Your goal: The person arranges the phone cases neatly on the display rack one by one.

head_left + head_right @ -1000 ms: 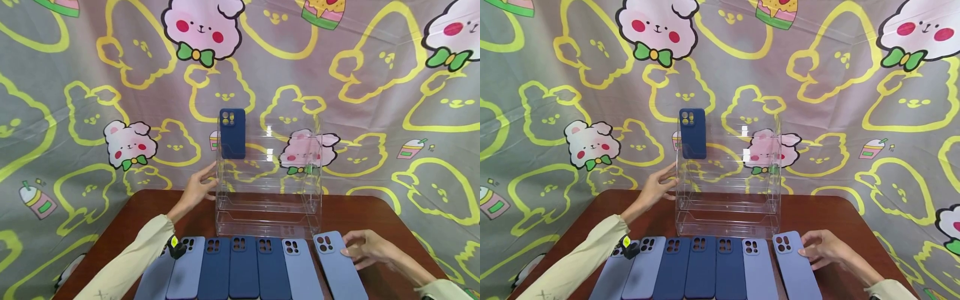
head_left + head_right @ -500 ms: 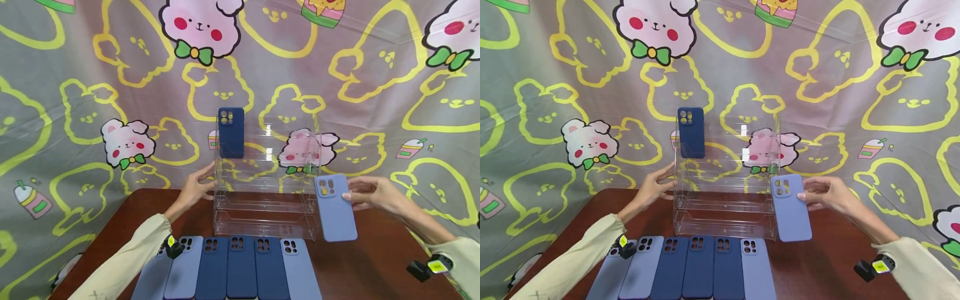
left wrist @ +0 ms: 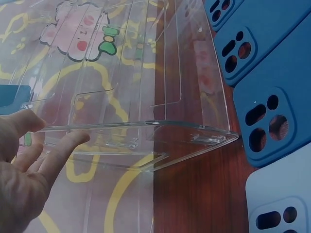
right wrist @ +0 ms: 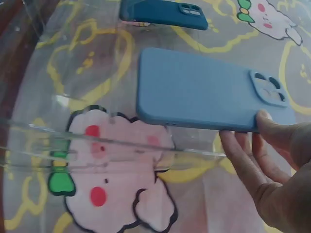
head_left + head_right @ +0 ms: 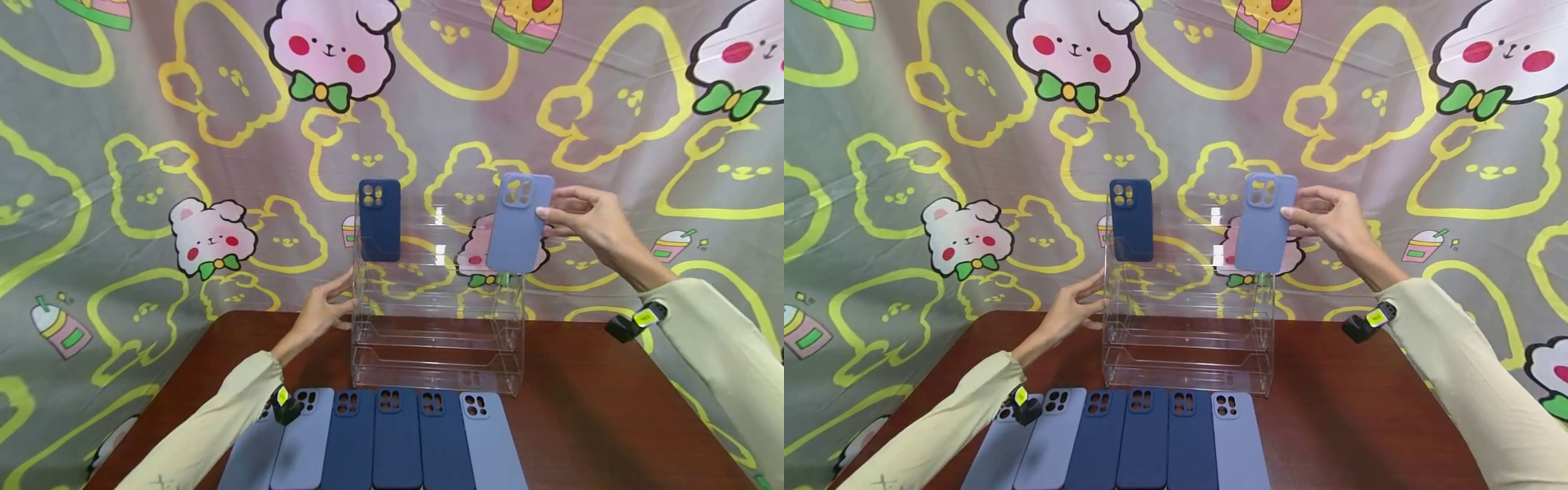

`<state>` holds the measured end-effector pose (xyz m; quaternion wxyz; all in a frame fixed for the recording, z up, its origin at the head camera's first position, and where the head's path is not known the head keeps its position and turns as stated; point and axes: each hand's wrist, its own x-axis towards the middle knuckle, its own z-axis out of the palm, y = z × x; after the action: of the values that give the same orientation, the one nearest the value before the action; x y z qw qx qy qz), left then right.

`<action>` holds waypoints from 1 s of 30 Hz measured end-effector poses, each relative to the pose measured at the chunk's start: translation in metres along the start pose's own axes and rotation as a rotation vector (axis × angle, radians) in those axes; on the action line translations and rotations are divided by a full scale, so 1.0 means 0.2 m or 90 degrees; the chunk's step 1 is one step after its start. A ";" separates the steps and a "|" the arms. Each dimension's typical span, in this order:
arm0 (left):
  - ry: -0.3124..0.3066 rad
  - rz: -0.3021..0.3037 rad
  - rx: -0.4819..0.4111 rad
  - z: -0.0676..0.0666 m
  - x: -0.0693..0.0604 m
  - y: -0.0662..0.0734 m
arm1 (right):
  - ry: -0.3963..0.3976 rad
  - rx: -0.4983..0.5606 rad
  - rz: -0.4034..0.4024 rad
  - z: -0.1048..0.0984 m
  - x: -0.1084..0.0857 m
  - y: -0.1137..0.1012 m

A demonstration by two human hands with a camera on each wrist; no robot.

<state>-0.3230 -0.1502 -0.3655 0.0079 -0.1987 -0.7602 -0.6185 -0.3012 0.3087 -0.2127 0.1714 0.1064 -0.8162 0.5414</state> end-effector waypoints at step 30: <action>0.000 -0.012 -0.008 0.00 0.00 -0.03 | 0.028 -0.067 -0.118 0.40 0.24 0.04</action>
<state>-0.3247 -0.1515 -0.3704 0.0004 -0.1917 -0.7580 -0.6234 -0.3602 0.2395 -0.2287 0.2439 0.1602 -0.8264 0.4816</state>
